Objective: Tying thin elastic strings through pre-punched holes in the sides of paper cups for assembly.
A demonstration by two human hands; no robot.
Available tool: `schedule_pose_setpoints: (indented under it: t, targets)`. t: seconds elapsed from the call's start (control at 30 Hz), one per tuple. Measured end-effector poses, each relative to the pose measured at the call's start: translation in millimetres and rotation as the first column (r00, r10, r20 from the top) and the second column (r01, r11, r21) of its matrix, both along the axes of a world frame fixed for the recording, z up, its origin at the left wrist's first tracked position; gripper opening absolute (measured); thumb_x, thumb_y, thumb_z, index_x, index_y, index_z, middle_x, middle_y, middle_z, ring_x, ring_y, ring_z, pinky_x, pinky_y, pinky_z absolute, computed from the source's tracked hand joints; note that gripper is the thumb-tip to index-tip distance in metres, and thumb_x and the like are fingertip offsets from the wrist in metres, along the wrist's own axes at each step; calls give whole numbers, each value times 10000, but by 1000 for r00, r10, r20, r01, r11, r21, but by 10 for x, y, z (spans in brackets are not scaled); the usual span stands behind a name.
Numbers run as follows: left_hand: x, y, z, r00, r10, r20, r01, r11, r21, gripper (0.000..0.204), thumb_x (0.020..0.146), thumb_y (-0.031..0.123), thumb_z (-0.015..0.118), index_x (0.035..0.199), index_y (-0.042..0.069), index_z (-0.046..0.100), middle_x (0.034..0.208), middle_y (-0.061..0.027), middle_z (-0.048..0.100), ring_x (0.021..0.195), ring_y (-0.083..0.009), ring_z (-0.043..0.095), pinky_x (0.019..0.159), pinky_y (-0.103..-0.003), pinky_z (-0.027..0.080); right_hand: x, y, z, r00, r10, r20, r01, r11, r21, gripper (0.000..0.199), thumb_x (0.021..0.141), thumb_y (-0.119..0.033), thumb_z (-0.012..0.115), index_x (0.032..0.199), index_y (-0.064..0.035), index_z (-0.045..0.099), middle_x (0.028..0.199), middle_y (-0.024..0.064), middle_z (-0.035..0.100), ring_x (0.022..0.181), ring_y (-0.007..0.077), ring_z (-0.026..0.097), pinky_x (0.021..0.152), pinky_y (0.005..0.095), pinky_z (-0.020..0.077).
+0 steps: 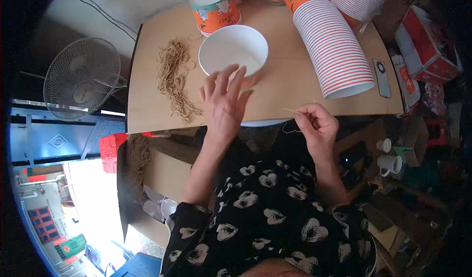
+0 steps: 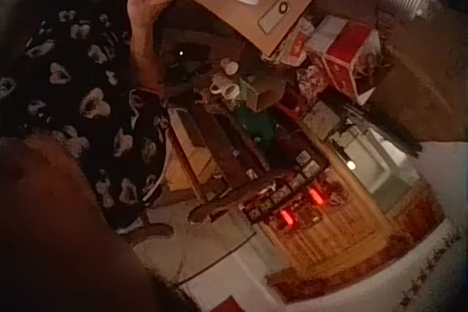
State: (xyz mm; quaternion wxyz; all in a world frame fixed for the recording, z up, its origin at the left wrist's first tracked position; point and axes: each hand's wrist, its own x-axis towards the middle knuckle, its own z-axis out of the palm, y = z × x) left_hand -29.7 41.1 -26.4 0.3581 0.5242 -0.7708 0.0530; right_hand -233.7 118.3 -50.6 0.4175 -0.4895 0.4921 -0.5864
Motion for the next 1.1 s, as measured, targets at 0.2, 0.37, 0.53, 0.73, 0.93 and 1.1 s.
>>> schedule_pose_setpoints:
  t: [0.2,0.37,0.53,0.73,0.93,1.1]
  targets:
    - [261,-233,-136,961,-184,-206,211,971,114,230,796,62,730,1025,77,716,989,-68,704,943,-244,635,789,-367,486,174,-41,65,994,-43,-99,32,994,-108,58,897,-26,678,931,-2,638,726,-55,561,622,4,467,559,169,382]
    - [550,-201,-185,636,-50,-770,513,772,374,169,903,100,702,1042,5,716,903,-13,713,786,-73,614,740,-236,495,285,-165,105,954,-154,-258,66,945,-320,66,893,-17,675,940,2,632,753,-24,569,633,25,487,563,184,399]
    - [694,-99,-199,513,58,-856,638,641,426,217,921,129,689,1089,-9,699,939,-28,709,840,-86,621,794,-239,495,381,-403,152,826,-404,-393,79,773,-629,116,858,28,670,961,-10,633,918,93,652,805,186,626,718,288,494]
    - [827,-68,-414,402,84,-912,752,538,381,228,931,128,673,1115,-7,680,947,-22,699,899,-82,614,861,-249,475,520,-570,41,824,-311,-474,2,838,-546,191,819,41,679,990,-19,619,1122,146,676,999,289,649,858,359,502]
    - [896,-41,-455,497,22,-867,704,573,418,223,934,155,670,1096,1,666,931,-4,678,900,-82,608,868,-254,472,710,-599,-132,777,-328,-537,-53,816,-576,188,801,42,692,966,-18,625,1110,145,678,1041,306,651,892,396,505]
    - [821,-122,-273,420,32,-907,722,594,355,231,916,128,665,1106,-1,640,966,-21,670,883,-98,618,842,-261,496,771,-620,-145,777,-316,-544,-86,803,-590,182,796,46,693,951,-18,624,1088,144,685,1043,310,660,904,410,506]
